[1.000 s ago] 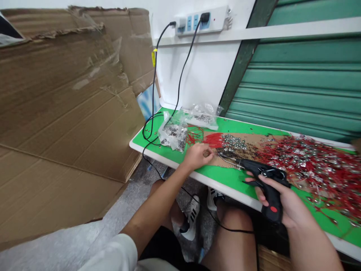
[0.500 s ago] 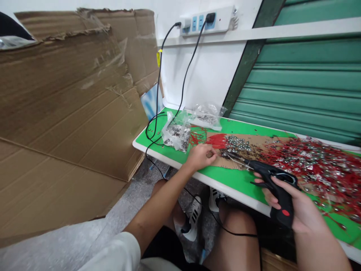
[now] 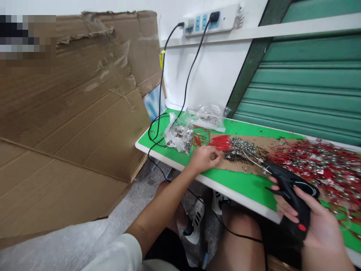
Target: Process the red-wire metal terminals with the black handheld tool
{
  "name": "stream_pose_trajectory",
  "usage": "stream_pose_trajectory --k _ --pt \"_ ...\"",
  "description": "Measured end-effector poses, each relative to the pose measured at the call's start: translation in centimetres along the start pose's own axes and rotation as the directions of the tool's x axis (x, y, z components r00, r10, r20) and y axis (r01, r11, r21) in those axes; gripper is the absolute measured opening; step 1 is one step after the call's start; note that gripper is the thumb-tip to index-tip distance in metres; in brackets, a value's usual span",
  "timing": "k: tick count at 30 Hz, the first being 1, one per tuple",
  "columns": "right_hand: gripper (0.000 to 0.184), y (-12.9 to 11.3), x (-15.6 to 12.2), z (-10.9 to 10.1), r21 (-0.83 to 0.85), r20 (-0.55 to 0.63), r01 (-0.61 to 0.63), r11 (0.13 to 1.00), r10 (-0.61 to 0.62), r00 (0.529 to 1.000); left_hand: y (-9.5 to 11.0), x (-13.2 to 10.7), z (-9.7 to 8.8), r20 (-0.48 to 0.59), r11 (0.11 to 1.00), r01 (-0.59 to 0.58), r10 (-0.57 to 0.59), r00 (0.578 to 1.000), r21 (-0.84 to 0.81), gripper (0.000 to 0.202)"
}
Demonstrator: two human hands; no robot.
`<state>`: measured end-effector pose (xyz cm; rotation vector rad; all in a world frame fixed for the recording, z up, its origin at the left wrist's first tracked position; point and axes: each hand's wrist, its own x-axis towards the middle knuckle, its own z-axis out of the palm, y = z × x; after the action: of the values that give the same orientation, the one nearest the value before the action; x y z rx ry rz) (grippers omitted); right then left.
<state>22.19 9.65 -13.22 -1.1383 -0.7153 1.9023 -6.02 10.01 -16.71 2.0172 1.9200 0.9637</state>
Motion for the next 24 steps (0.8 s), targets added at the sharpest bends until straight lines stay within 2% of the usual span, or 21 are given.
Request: stream_pose_trajectory --k 7,10,18,24 --pt "0.025 -0.1 -0.5 0.5 0.013 -0.014 0.066 0.998 -0.066 0.998 0.2 -0.1 -0.2 0.022 1.0 0.011 -0.011 1.0 0.015 0.011" --pt "0.028 -0.3 -0.2 1.1 0.038 -0.034 0.136 0.99 -0.135 0.99 0.3 -0.1 -0.2 0.007 1.0 0.015 -0.016 1.0 0.024 0.012" --pt "0.03 0.1 0.0 0.8 -0.009 0.057 0.206 0.978 -0.205 0.977 0.4 0.0 -0.1 0.01 0.999 0.027 -0.027 1.0 0.038 0.012" --pt "0.032 0.2 -0.9 1.0 0.119 0.037 0.224 0.967 -0.229 0.973 0.0 0.1 0.1 0.001 1.0 -0.009 0.009 1.0 -0.004 0.012"
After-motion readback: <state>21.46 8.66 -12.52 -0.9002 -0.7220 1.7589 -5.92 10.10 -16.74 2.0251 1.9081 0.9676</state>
